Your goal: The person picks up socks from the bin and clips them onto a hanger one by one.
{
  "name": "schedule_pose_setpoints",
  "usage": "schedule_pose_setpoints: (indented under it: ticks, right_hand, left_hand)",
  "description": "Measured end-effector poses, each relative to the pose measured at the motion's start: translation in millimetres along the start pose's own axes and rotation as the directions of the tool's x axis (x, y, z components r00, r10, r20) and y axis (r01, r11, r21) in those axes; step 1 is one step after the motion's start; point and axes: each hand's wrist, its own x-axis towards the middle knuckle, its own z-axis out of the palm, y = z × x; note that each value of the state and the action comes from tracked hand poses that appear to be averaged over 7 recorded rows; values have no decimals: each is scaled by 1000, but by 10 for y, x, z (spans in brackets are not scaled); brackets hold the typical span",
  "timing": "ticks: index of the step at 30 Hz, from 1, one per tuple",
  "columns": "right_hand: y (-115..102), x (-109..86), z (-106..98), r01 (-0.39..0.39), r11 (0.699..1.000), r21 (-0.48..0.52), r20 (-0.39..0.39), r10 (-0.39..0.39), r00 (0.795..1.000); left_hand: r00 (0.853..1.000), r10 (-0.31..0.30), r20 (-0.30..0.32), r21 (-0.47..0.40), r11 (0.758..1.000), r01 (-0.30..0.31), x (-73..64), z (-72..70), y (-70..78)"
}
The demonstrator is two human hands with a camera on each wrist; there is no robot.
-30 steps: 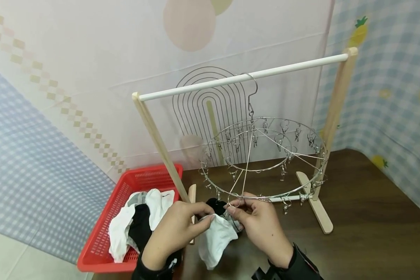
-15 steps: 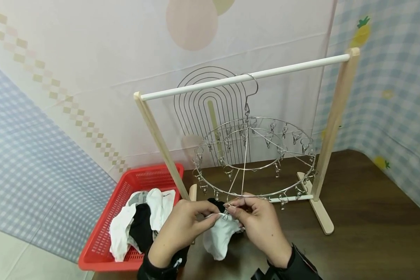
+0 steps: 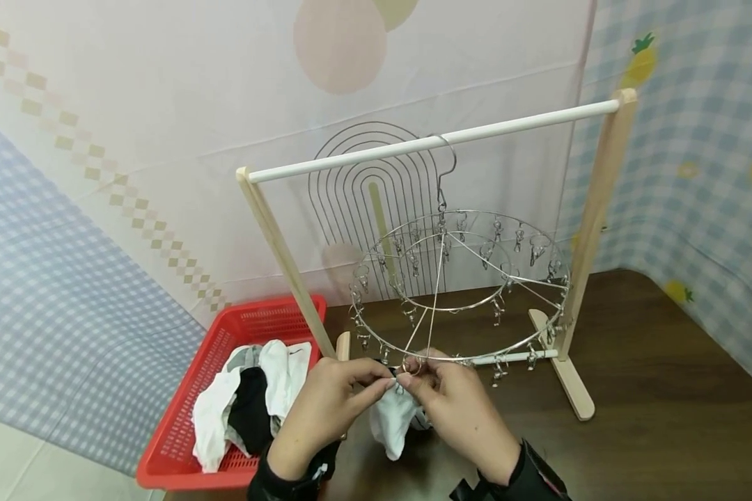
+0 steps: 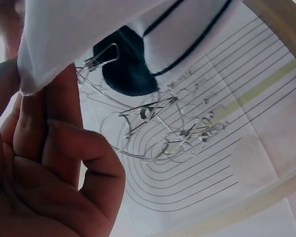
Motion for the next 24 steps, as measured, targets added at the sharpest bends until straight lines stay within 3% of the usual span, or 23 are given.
schedule_pose_setpoints:
  ticks: [3,4,6,7,9,11,12,13,15,16,18,24]
  right_hand:
    - [-57,-82,-18,41,973,-228,39,-33,999]
    - [-74,-135,-35,77,947,-312,55,-62,997]
    - [-86,-259,-90,227,872,-433,88,-209,974]
    - [-89,-323,-131,311,826,-470,81,-311,947]
    - [-100,-438,-247,446,696,-562,31,-521,853]
    - [-121,-501,-384,475,587,-656,-45,-658,751]
    - [-136,-515,-443,444,558,-701,-93,-689,719]
    - [-153,-518,-493,400,546,-736,-134,-696,705]
    - [-182,-491,-551,317,538,-781,-167,-670,724]
    - [-187,-467,-559,299,539,-787,-169,-656,736]
    - [-187,-406,-542,289,533,-795,-167,-651,741]
    - [-142,-265,-486,315,491,-813,-167,-713,681]
  left_hand:
    - [999,-36,33,12,999,35,-23,2,-5]
    - [998,-48,45,12,999,47,-40,1,-7]
    - [996,-67,62,6,998,67,-75,0,-13]
    - [995,-73,69,5,997,72,-91,-3,-14]
    - [995,-73,75,8,997,72,-112,-8,-20]
    - [995,-71,76,12,997,71,-109,-14,-30]
    - [994,-72,77,17,997,70,-101,-17,-36]
    - [994,-73,79,26,997,72,-91,-19,-42]
    - [993,-81,87,44,996,77,-65,-20,-58]
    - [992,-86,89,58,995,81,-53,-21,-64]
    - [991,-95,94,81,993,87,-35,-21,-72]
    - [990,-93,102,103,991,82,24,-2,-51]
